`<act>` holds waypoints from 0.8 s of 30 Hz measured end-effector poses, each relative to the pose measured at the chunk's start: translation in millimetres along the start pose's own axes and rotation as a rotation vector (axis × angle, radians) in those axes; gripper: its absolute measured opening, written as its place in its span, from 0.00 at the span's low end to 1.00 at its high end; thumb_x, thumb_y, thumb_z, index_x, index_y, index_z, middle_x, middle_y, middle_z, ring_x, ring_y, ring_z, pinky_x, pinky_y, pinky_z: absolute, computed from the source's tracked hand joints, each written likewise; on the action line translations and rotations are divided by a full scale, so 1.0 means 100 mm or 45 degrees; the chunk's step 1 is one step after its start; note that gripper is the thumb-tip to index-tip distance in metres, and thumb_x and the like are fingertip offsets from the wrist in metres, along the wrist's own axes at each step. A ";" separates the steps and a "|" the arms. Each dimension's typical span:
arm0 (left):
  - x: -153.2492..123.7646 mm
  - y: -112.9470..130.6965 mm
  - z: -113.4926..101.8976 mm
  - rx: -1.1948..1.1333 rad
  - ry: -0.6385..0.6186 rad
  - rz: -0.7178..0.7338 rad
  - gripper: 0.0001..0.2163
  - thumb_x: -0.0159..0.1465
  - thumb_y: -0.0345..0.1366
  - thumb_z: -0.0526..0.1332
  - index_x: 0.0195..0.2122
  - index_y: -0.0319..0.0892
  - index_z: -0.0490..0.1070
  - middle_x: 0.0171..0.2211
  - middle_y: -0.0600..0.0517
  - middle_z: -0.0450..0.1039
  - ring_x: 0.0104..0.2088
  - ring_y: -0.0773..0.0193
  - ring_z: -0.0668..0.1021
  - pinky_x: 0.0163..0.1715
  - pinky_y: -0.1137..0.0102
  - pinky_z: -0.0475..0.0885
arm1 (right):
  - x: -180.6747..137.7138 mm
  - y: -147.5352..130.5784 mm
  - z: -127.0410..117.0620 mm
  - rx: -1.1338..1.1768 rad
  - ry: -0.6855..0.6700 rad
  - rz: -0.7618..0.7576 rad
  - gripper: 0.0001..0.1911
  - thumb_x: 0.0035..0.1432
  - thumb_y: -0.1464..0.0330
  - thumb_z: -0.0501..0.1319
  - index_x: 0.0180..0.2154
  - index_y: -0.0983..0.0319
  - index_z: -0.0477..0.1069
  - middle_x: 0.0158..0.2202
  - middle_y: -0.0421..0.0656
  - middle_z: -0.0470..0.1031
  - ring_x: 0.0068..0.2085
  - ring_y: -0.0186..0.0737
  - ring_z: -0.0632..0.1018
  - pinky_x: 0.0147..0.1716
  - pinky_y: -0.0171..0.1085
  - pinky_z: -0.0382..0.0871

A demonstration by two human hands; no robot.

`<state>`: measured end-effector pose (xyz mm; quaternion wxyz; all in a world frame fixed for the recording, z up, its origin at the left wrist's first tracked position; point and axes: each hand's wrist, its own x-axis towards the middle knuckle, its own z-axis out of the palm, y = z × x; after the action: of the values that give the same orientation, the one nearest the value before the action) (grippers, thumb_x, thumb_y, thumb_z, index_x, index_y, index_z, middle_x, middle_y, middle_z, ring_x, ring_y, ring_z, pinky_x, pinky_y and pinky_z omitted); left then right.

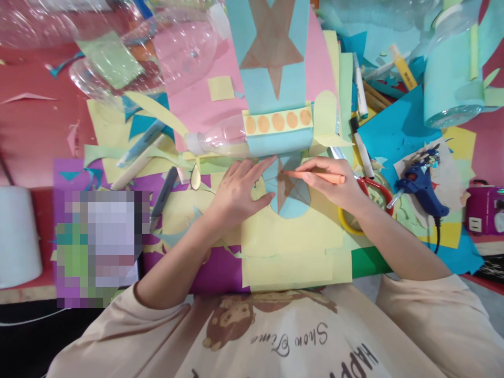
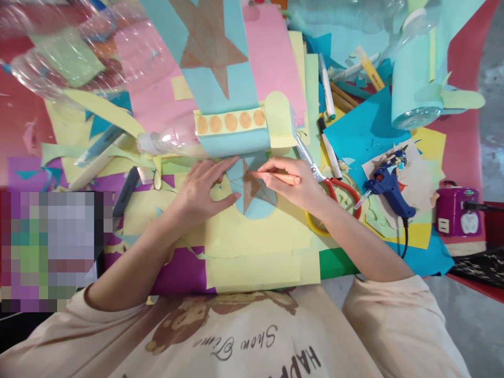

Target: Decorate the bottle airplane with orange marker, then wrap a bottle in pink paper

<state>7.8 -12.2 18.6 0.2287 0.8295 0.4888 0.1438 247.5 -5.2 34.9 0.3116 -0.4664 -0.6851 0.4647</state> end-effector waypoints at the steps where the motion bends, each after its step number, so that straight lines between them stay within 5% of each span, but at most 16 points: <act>1: 0.00 0.00 0.00 0.001 -0.002 -0.003 0.28 0.61 0.40 0.60 0.62 0.43 0.61 0.34 0.51 0.66 0.35 0.59 0.69 0.43 0.63 0.69 | 0.00 0.00 0.00 -0.007 -0.012 0.001 0.12 0.61 0.59 0.62 0.37 0.61 0.78 0.34 0.41 0.81 0.34 0.35 0.78 0.32 0.33 0.70; 16: 0.00 0.01 0.00 0.004 0.023 0.012 0.27 0.61 0.39 0.60 0.62 0.41 0.62 0.34 0.50 0.66 0.35 0.59 0.69 0.42 0.63 0.69 | 0.00 -0.03 0.02 0.045 0.049 -0.004 0.10 0.62 0.61 0.61 0.39 0.59 0.76 0.37 0.41 0.80 0.39 0.36 0.79 0.42 0.35 0.74; 24: 0.00 0.00 0.00 -0.010 -0.005 -0.022 0.28 0.61 0.40 0.60 0.62 0.44 0.61 0.35 0.51 0.66 0.36 0.59 0.69 0.43 0.63 0.68 | 0.00 -0.01 0.00 -0.021 0.010 0.012 0.10 0.61 0.61 0.62 0.37 0.60 0.77 0.35 0.41 0.80 0.36 0.36 0.78 0.36 0.34 0.72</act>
<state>8.2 -12.4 18.7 0.2342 0.8246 0.4949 0.1422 246.9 -5.2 36.1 0.3084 -0.4740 -0.6855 0.4585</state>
